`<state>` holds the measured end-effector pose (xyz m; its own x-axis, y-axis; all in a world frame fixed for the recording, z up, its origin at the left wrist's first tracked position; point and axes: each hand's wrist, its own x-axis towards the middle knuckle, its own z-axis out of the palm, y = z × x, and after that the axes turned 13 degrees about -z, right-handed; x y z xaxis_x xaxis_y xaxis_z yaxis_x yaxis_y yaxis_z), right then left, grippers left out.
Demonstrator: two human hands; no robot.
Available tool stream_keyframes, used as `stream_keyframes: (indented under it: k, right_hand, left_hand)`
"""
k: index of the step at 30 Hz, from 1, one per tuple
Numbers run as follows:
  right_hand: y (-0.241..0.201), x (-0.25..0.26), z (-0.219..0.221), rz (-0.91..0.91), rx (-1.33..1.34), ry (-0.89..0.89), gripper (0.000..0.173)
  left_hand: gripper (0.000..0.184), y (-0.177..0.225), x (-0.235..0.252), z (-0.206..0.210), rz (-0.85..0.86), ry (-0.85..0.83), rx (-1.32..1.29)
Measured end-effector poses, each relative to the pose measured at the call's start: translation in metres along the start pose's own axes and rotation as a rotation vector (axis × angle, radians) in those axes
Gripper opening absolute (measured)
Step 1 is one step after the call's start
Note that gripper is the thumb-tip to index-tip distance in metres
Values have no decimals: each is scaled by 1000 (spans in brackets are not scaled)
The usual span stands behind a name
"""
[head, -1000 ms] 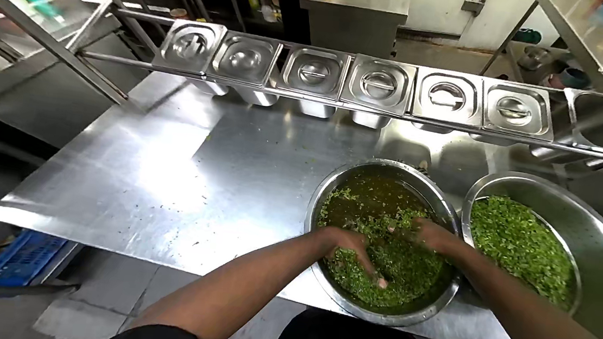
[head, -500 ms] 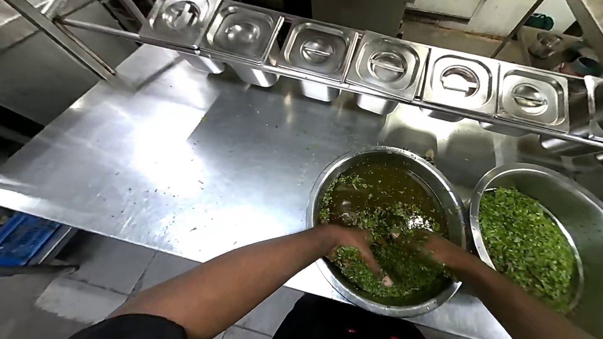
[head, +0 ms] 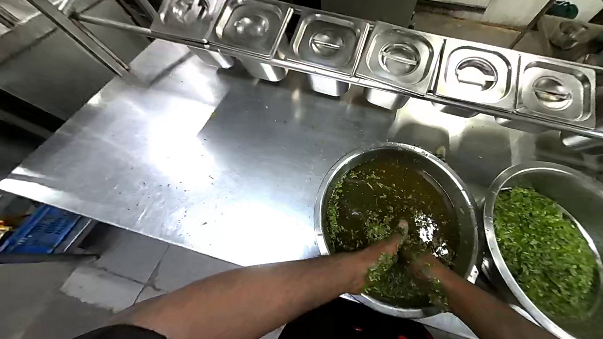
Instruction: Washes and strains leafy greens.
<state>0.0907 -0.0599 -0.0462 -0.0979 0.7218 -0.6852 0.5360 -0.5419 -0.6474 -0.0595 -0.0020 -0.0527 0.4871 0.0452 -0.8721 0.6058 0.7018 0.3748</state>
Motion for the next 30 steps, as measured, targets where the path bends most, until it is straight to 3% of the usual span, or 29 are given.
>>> stream_keyframes:
  k: [3, 6, 9, 15, 20, 26, 30]
  right_hand:
    - [7, 6, 15, -11, 285, 177, 41]
    - [8, 17, 32, -5, 705, 409, 47]
    - [6, 19, 38, 35, 961, 470, 53]
    - [14, 24, 40, -35, 1295, 623, 36]
    - [16, 22, 27, 18, 1437, 526, 32]
    - [11, 13, 7, -130, 1620, 369, 41]
    - [-16, 1, -5, -356, 1698, 375, 44]
  left_hand:
    - [70, -1, 1, 23, -27, 57, -441]
    - [59, 1, 1, 45, 82, 106, -749]
    - [62, 6, -5, 62, 166, 122, -797]
    - [73, 24, -30, 63, 165, 70, -680]
    - [64, 35, -58, 28, 391, 112, -617]
    - [55, 13, -13, 17, 504, 407, -674]
    - [62, 11, 14, 40, 689, 290, -837]
